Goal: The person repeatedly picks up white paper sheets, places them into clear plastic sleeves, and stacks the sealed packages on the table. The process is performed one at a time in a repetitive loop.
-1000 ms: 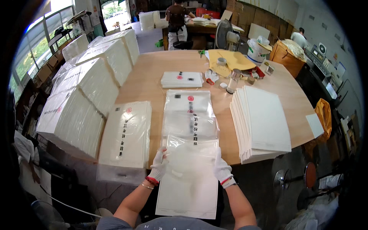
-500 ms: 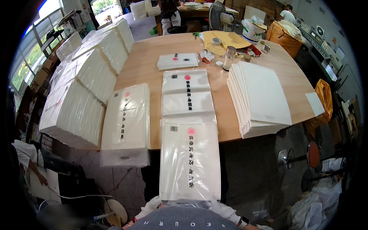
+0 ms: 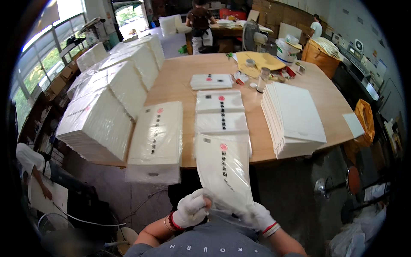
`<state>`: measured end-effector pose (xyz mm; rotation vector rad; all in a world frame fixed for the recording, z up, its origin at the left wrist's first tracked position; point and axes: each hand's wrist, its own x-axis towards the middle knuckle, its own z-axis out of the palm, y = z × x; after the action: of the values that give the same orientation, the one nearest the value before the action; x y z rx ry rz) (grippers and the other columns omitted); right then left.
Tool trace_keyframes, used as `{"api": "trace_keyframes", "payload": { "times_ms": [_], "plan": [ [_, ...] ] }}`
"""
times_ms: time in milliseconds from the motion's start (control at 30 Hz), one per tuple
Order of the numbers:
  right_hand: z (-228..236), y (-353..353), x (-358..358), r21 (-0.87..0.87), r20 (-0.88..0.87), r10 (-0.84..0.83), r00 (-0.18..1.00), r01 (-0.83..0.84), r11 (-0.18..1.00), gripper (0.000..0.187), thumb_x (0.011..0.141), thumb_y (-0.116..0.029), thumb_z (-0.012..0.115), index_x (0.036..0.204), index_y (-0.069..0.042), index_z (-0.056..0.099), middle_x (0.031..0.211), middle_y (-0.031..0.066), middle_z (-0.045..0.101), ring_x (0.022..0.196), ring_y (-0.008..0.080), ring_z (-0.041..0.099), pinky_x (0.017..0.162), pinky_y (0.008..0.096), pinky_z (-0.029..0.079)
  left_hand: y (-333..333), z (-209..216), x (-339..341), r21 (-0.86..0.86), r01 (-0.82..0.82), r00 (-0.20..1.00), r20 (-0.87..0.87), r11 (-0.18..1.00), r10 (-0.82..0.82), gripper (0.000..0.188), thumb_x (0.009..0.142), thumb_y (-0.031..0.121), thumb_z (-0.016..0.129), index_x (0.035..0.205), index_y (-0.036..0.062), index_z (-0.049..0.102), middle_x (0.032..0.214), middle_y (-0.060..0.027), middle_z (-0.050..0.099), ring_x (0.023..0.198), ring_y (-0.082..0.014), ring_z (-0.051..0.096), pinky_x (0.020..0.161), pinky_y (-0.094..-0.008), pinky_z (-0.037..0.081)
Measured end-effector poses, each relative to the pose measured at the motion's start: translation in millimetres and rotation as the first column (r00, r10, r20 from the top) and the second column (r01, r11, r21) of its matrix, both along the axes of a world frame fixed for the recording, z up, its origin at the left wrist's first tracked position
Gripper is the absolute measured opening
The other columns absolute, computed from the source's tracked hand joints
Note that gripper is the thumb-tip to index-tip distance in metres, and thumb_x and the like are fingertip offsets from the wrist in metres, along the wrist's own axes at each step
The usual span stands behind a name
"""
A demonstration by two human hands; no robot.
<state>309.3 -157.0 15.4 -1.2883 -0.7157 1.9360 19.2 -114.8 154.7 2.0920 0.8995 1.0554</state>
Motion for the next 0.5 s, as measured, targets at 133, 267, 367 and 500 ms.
{"api": "trace_keyframes", "payload": {
  "times_ms": [133,267,367,500],
  "plan": [
    [74.7,65.0,-90.4,0.313,-0.227,0.040,0.973,0.034,0.949,0.043,0.087,-0.015,0.050,0.127,0.002,0.043,0.116,0.0094,0.055,0.097,0.0171,0.056,0.084,0.0302,0.046,-11.2,-21.3,-46.0,-0.305,-0.148,0.790,0.537,0.941,0.298,0.021,0.083,0.021,0.052,0.072,0.0039,0.051,0.077,-0.0062,0.053,0.064,-0.0180,0.052,0.059,-0.0296,0.044],
    [53.3,156.3,-167.8,0.389,-0.354,0.101,0.930,0.048,0.920,0.036,0.086,-0.009,0.049,0.121,0.002,0.047,0.100,0.0091,0.058,0.084,0.0150,0.059,0.068,0.0267,0.052,45.7,-36.9,-99.7,-0.011,-0.724,0.431,0.773,0.690,0.465,0.020,0.087,0.019,0.046,0.074,0.0040,0.047,0.069,0.0003,0.041,0.064,-0.0126,0.042,0.059,-0.0242,0.037],
    [25.2,180.9,-217.8,0.301,-0.194,0.379,0.905,-0.313,0.901,0.029,0.088,-0.015,0.049,0.113,0.000,0.051,0.081,0.0069,0.057,0.062,0.0128,0.054,0.056,0.0269,0.052,102.0,-105.4,-187.5,-0.019,-0.949,0.265,0.486,0.314,0.833,0.015,0.089,0.013,0.043,0.081,0.0029,0.051,0.078,-0.0028,0.047,0.074,-0.0140,0.045,0.065,-0.0256,0.038],
    [-26.0,164.5,-293.4,0.221,0.130,0.440,0.888,-0.459,0.860,0.030,0.091,-0.028,0.050,0.104,0.000,0.051,0.076,0.0069,0.056,0.059,0.0145,0.055,0.054,0.0300,0.052,78.4,-253.9,-336.0,-0.611,-0.734,0.109,0.324,0.296,0.940,0.019,0.090,0.010,0.045,0.101,-0.0018,0.055,0.094,-0.0076,0.056,0.087,-0.0195,0.052,0.075,-0.0310,0.043]
  ]
}}
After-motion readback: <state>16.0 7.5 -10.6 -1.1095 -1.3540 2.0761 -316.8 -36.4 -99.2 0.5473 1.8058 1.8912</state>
